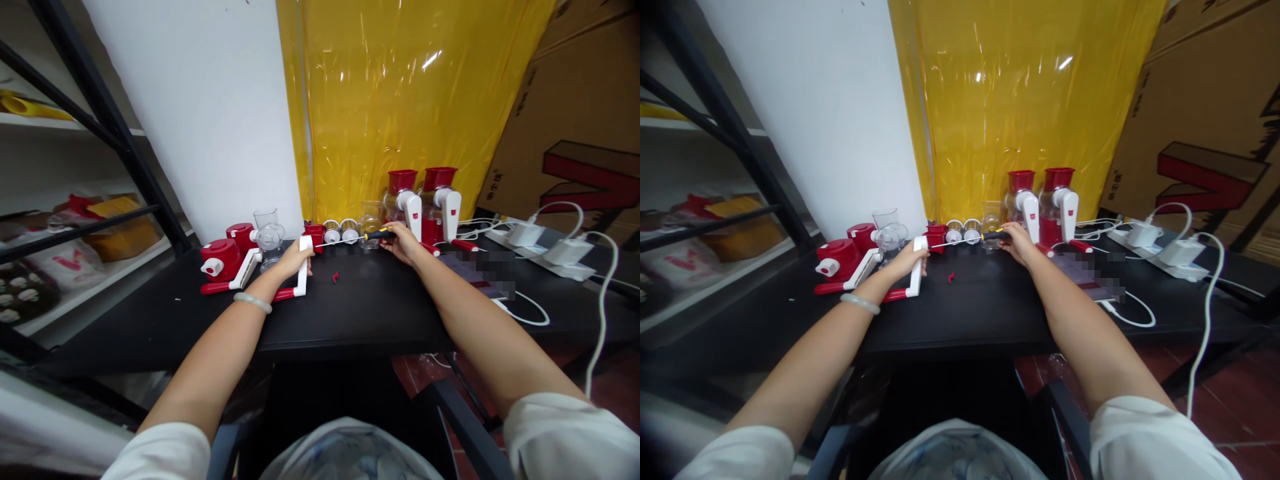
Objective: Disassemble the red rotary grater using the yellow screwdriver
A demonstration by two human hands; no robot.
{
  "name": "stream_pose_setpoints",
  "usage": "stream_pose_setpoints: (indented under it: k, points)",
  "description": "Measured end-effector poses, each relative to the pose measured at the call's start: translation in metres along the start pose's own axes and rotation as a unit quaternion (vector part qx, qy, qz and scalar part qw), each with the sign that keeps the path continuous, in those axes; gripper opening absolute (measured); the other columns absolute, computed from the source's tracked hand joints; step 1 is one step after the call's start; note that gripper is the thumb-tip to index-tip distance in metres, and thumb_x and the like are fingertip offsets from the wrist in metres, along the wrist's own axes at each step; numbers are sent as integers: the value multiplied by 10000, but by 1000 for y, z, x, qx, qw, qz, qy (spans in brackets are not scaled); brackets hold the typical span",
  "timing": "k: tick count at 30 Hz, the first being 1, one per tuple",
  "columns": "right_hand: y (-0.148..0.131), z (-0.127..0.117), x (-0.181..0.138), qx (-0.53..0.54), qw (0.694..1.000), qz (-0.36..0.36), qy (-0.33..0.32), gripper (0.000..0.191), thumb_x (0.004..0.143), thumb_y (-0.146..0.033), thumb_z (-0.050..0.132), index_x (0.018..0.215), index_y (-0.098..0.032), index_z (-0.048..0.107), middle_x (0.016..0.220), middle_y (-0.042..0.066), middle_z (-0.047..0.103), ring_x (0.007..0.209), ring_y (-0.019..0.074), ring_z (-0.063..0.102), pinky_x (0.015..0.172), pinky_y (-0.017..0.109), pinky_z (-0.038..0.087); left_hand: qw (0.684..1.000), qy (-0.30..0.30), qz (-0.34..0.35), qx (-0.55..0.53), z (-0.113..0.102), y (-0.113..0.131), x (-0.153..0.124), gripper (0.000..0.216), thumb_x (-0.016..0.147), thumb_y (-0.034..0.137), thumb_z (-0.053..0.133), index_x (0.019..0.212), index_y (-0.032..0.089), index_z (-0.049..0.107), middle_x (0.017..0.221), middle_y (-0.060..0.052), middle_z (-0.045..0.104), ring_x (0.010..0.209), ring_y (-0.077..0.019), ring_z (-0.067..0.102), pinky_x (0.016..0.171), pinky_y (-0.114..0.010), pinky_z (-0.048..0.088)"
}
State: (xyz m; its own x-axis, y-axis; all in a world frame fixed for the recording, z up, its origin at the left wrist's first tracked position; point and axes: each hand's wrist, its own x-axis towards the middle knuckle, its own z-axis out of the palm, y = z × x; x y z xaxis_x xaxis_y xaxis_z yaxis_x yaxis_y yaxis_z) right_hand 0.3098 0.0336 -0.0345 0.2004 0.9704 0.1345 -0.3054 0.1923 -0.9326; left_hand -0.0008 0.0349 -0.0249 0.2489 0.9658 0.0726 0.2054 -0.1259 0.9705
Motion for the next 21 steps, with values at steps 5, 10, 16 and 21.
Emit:
stream_pose_setpoints:
  k: [5, 10, 16, 21]
  points:
    - [1, -3, 6, -36, 999, 7, 17, 118, 855, -359, 547, 843, -244, 525, 618, -30, 583, 492, 135, 542, 519, 267, 472, 1000, 4, 1, -12, 0, -2, 3, 322, 757, 113, 599, 1018, 209, 438, 487, 91, 517, 382, -156, 536, 429, -283, 517]
    - [8, -6, 11, -149, 988, -36, 34, 333, 914, -547, 563, 778, -246, 518, 449, -58, 446, 389, 118, 406, 473, 276, 470, 1000, 4, 10, -8, -1, -2, 3, 304, 758, 130, 609, 1001, 212, 447, 488, 86, 519, 380, -159, 540, 421, -278, 504]
    - [3, -1, 3, -49, 999, -2, 13, 198, 846, -345, 672, 811, -241, 507, 539, -74, 491, 452, 86, 439, 521, 228, 488, 1000, 7, 6, -9, -2, -2, 2, 320, 748, 122, 602, 1007, 214, 438, 490, 87, 519, 392, -159, 540, 442, -288, 516]
    - [-1, 0, -1, -3, 1000, 19, 0, 137, 758, -244, 633, 856, -243, 538, 659, -45, 579, 557, 116, 554, 554, 239, 497, 1000, 0, 13, -15, -1, -2, 1, 321, 759, 151, 635, 1006, 215, 441, 492, 87, 519, 383, -160, 535, 431, -290, 507]
